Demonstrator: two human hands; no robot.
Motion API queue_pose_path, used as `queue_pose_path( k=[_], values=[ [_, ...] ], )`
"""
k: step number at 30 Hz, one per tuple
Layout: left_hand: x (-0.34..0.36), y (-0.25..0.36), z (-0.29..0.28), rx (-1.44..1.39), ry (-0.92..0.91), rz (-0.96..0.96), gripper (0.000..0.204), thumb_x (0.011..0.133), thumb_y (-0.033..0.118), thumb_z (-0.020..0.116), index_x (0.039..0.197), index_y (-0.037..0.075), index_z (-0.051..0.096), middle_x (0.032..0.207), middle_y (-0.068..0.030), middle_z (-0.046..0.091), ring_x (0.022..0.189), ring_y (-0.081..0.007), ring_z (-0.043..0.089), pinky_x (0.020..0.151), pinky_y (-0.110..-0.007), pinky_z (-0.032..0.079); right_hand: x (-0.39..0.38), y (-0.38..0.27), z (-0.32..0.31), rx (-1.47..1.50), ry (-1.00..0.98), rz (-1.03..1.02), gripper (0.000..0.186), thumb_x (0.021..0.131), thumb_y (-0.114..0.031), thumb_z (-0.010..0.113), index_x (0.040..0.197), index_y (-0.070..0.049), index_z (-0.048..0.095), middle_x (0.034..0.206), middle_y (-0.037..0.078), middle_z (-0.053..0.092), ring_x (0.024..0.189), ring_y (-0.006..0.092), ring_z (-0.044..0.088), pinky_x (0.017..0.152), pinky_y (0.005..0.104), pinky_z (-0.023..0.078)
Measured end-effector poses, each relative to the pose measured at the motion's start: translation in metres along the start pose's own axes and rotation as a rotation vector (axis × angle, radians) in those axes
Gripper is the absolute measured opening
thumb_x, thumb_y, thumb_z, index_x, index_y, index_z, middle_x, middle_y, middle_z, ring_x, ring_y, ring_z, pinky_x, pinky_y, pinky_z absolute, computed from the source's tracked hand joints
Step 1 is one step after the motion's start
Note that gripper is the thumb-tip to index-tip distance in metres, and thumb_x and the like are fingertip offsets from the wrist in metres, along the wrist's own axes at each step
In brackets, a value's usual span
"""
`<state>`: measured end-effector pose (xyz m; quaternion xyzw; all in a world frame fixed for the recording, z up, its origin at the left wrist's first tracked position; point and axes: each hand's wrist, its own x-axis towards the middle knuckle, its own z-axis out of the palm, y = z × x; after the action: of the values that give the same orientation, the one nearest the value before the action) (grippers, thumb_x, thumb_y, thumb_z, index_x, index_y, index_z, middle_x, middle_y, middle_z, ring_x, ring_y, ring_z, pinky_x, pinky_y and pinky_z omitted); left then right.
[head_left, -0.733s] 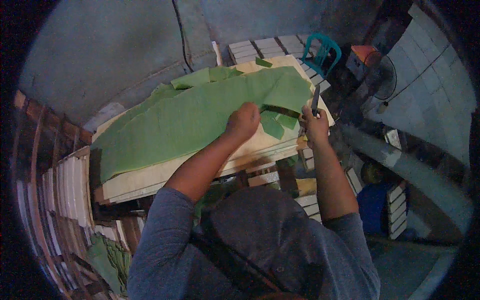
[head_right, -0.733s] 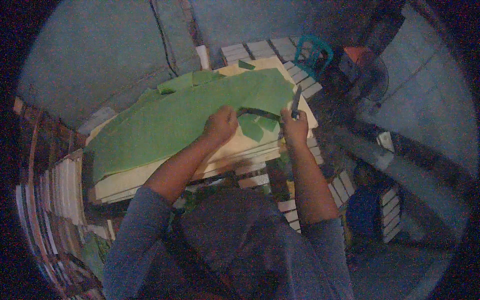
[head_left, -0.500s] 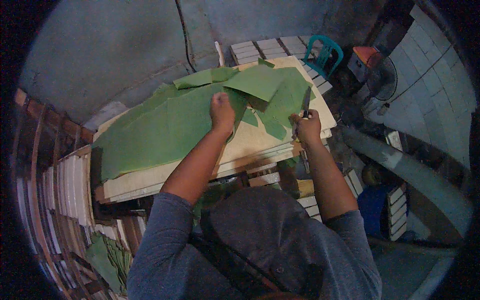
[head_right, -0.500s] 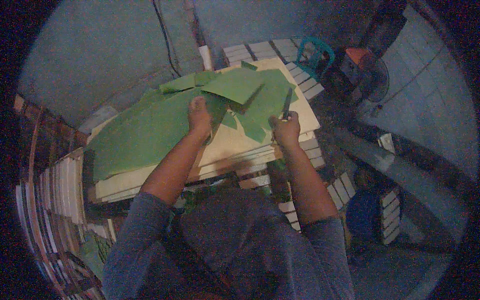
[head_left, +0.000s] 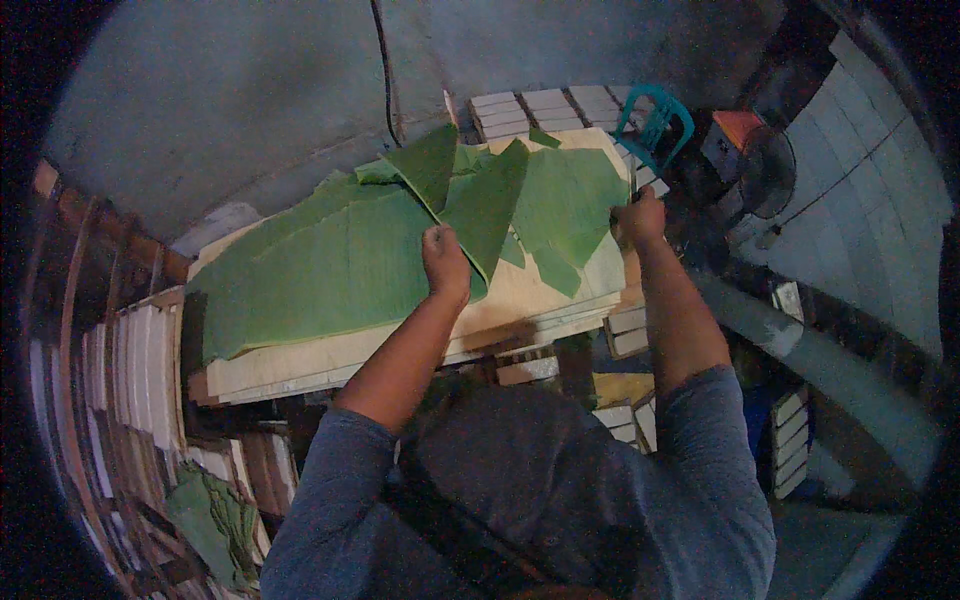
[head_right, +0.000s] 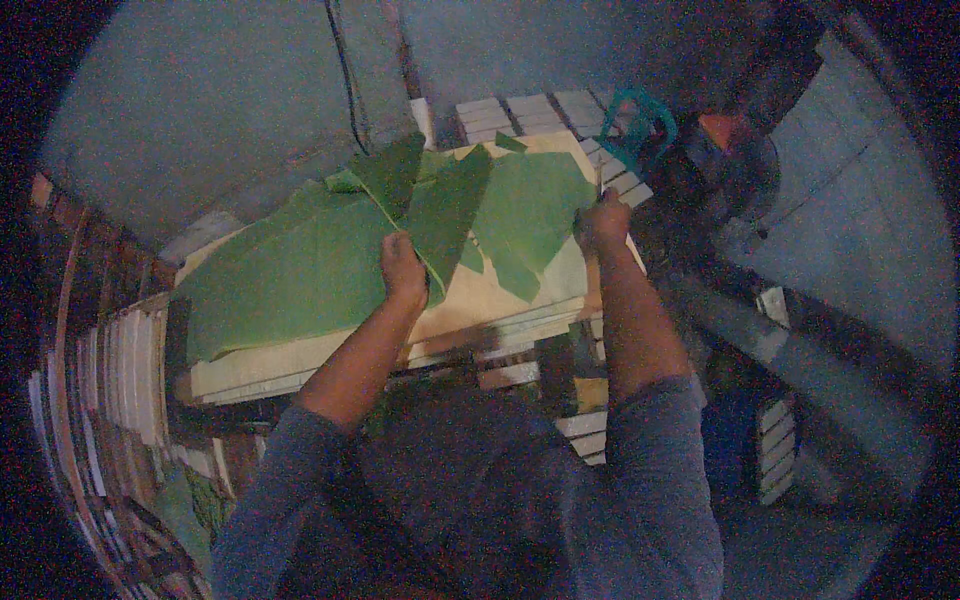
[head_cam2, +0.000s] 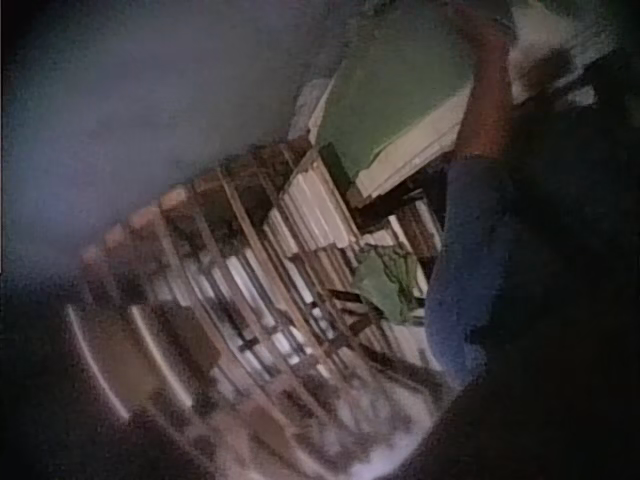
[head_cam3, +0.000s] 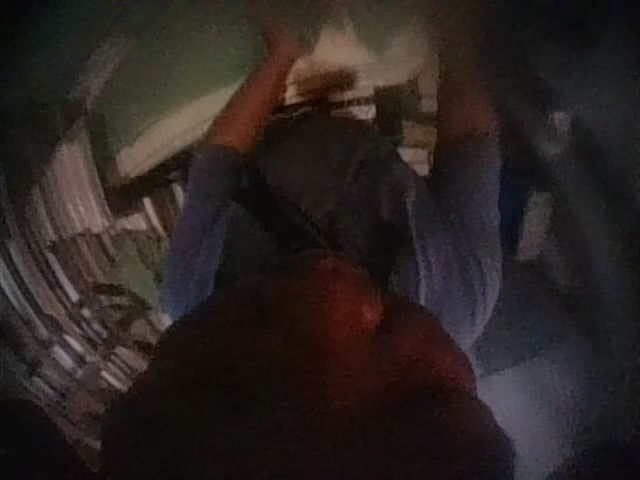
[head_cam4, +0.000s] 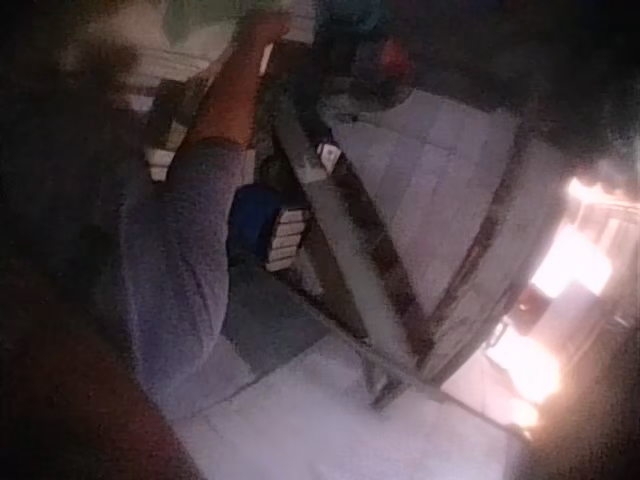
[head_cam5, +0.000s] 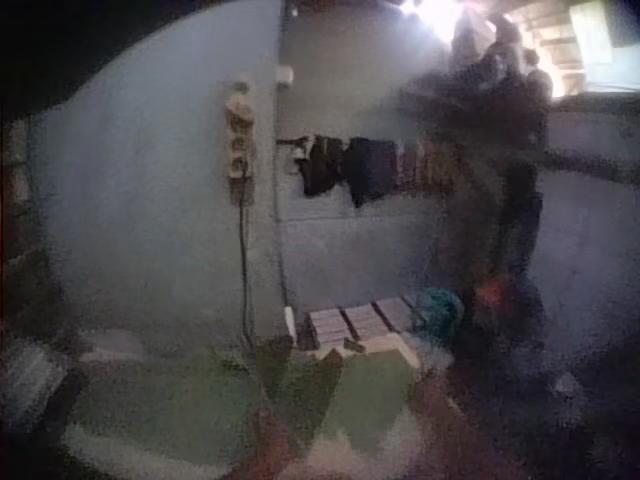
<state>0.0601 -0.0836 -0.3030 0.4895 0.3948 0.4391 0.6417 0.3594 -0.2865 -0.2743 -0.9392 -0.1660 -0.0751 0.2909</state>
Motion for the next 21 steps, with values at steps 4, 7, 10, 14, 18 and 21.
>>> queue_pose_path(
  k=[4,7,10,14,18,21],
  values=[
    [-0.022,0.044,-0.004,0.297,0.052,0.293,0.021,0.103,0.02,0.061,0.115,0.004,0.056,0.102,-0.0078,0.062,0.092,-0.0179,0.06,0.082,-0.036,0.05,0.004,-0.029,0.004,0.074,-0.168,0.092,0.055,0.076,-0.02,0.079,0.122,-0.002,0.054,0.108,0.025,0.071,0.103,0.0416,0.07,0.09,0.0498,0.055],
    [-0.038,0.075,0.0,0.294,-0.057,0.531,0.02,0.098,0.011,0.066,0.116,0.007,0.058,0.095,-0.0066,0.06,0.086,-0.0175,0.058,0.075,-0.036,0.05,0.014,-0.034,0.013,0.165,-0.154,0.127,0.056,0.078,-0.018,0.077,0.126,-0.003,0.053,0.111,0.024,0.071,0.107,0.0414,0.07,0.092,0.0489,0.055],
    [-0.048,0.094,0.011,0.423,-0.223,0.898,0.027,0.09,0.002,0.068,0.116,0.008,0.061,0.092,-0.0084,0.058,0.079,-0.0226,0.058,0.069,-0.036,0.05,0.041,-0.01,0.021,0.328,0.081,0.189,0.05,0.08,-0.015,0.073,0.126,-0.002,0.057,0.112,0.025,0.071,0.102,0.0397,0.072,0.089,0.0481,0.056],
    [-0.063,0.085,0.026,0.846,-0.636,1.055,0.032,0.087,0.002,0.065,0.117,0.009,0.068,0.105,-0.0156,0.067,0.086,-0.034,0.066,0.072,-0.043,0.056,0.052,-0.032,-0.047,0.567,0.001,0.185,0.047,0.086,-0.009,0.072,0.129,0.0,0.053,0.101,0.018,0.069,0.088,0.0287,0.071,0.073,0.0411,0.059],
    [-0.076,0.02,0.074,0.988,-0.858,0.767,0.041,0.084,0.012,0.067,0.125,0.01,0.07,0.106,-0.018,0.068,0.092,-0.0391,0.066,0.079,-0.051,0.058,0.078,-0.072,-0.087,0.547,0.345,-0.378,0.043,0.09,-0.008,0.07,0.128,-0.001,0.052,0.094,0.015,0.067,0.075,0.0223,0.068,0.057,0.0362,0.055],
    [-0.066,0.005,0.073,1.121,-1.001,0.919,0.043,0.085,0.018,0.068,0.127,0.008,0.069,0.107,-0.0198,0.068,0.096,-0.0395,0.067,0.081,-0.054,0.057,0.045,-0.151,-0.091,0.554,0.147,-0.464,0.042,0.09,-0.009,0.071,0.128,-0.002,0.054,0.094,0.014,0.067,0.074,0.0226,0.067,0.062,0.0381,0.056]
  ],
)
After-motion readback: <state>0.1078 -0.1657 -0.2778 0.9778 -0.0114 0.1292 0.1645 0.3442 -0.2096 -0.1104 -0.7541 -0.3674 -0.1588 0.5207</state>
